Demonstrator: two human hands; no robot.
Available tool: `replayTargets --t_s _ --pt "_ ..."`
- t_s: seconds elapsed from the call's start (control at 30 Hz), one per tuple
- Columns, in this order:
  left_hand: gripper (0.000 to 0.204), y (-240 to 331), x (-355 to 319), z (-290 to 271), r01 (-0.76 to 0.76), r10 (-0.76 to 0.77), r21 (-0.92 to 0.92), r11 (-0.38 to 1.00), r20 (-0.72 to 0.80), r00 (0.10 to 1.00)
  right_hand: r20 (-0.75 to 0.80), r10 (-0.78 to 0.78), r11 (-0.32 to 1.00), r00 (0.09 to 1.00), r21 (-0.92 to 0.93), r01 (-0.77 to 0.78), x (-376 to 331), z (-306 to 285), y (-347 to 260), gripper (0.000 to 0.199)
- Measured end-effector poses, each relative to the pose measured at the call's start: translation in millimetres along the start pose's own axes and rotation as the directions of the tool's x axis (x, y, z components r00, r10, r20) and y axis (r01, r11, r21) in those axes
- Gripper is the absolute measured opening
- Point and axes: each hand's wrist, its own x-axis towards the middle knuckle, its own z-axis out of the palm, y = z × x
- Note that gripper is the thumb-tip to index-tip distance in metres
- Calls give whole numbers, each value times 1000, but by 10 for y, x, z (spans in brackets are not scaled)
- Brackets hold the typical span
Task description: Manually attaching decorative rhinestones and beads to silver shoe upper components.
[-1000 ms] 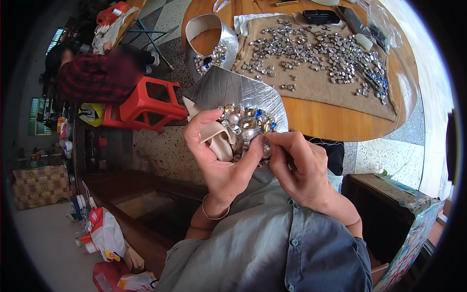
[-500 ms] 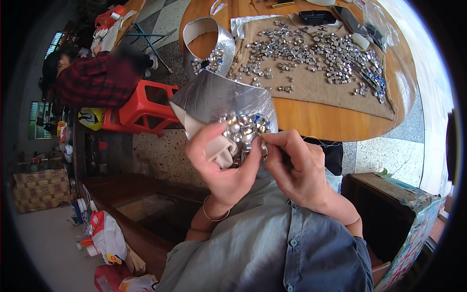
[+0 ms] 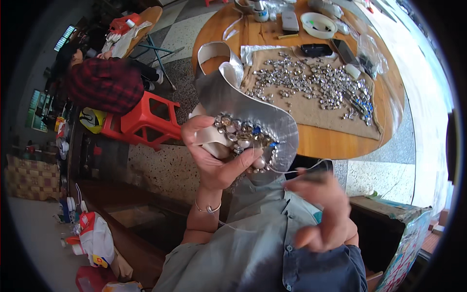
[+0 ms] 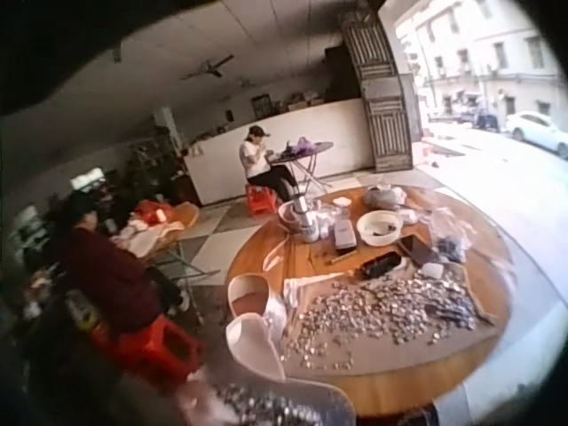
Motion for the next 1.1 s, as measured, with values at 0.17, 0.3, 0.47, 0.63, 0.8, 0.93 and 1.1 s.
replayTargets --t_s 0.17,0.3,0.47,0.63,0.8,0.93,1.1 --pt "79 -19 3 20 71 -30 -338 938 125 992 -89 409 765 908 576 -288 244 -241 538 16" --pt "80 -65 11 128 227 -144 -432 873 217 965 231 444 470 866 763 -445 304 -54 707 14" --pt "82 -157 -34 178 354 -284 -489 797 214 935 42 587 407 808 848 -340 319 179 649 17" --pt "83 -178 -25 98 165 -113 -480 862 137 984 -77 491 185 868 983 -18 368 -334 1380 28" --pt "83 -251 -3 -125 92 -84 -462 882 39 996 -148 413 -341 899 890 303 -482 -1716 1639 27" --pt "83 -355 -23 -205 -9 -5 -270 963 -51 999 -309 495 -238 812 851 469 -1305 -2652 1739 16" --pt "74 -394 -5 -229 39 -91 -383 923 -120 989 -416 465 -82 782 859 506 -1602 -2908 1278 15"
